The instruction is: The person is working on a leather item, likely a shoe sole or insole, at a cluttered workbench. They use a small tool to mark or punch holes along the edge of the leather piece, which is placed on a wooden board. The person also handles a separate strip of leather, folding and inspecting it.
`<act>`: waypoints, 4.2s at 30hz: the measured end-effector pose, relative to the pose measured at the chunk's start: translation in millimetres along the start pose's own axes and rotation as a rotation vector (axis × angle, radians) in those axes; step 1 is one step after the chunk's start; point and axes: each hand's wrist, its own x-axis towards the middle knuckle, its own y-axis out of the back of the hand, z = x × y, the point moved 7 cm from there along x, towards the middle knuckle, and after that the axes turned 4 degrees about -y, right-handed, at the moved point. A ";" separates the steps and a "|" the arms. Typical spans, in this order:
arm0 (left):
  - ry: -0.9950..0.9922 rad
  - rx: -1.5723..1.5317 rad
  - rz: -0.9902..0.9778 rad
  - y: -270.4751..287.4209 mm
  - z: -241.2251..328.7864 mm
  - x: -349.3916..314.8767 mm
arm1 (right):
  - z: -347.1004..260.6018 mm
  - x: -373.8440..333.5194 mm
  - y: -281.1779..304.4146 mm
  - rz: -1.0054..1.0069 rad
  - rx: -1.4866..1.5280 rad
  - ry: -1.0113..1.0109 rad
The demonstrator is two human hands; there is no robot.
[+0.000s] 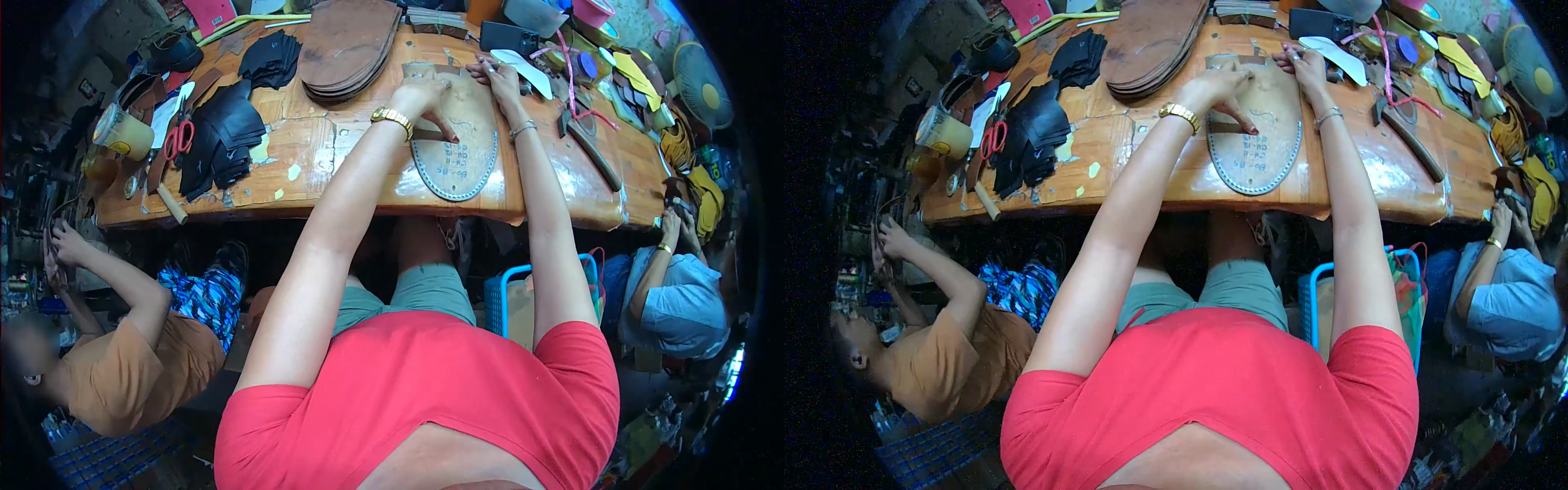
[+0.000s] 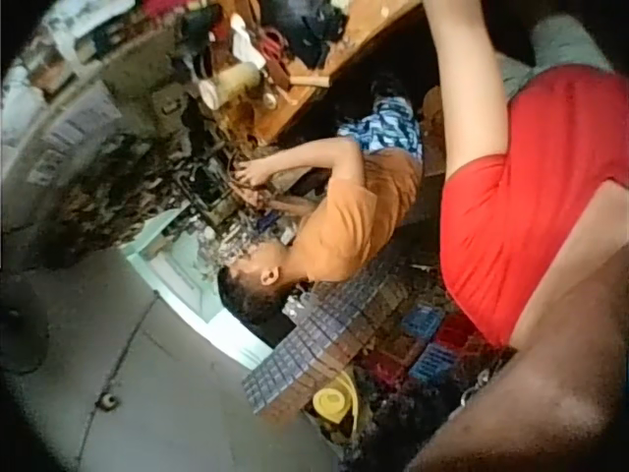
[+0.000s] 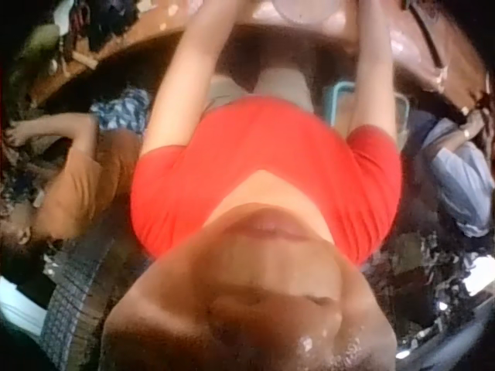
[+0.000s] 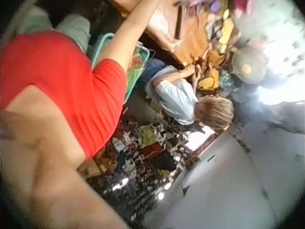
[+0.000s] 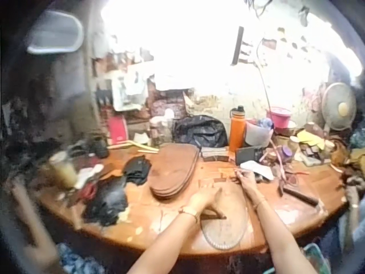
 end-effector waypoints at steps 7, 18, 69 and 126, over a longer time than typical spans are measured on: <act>0.066 0.031 -0.135 -2.7 -5.2 5.2 | -21.5 8.5 -6.0 0.084 -0.124 0.062; 0.015 0.138 -0.022 -2.3 -5.9 7.6 | -56.1 26.1 -117.4 -0.310 -0.289 0.260; 0.073 0.038 -0.045 -3.9 -8.4 4.2 | -50.2 9.1 -77.1 -0.261 -0.576 0.405; 0.108 -0.016 -0.201 -15.2 -7.3 39.7 | -57.6 -120.9 35.2 0.066 -0.083 0.238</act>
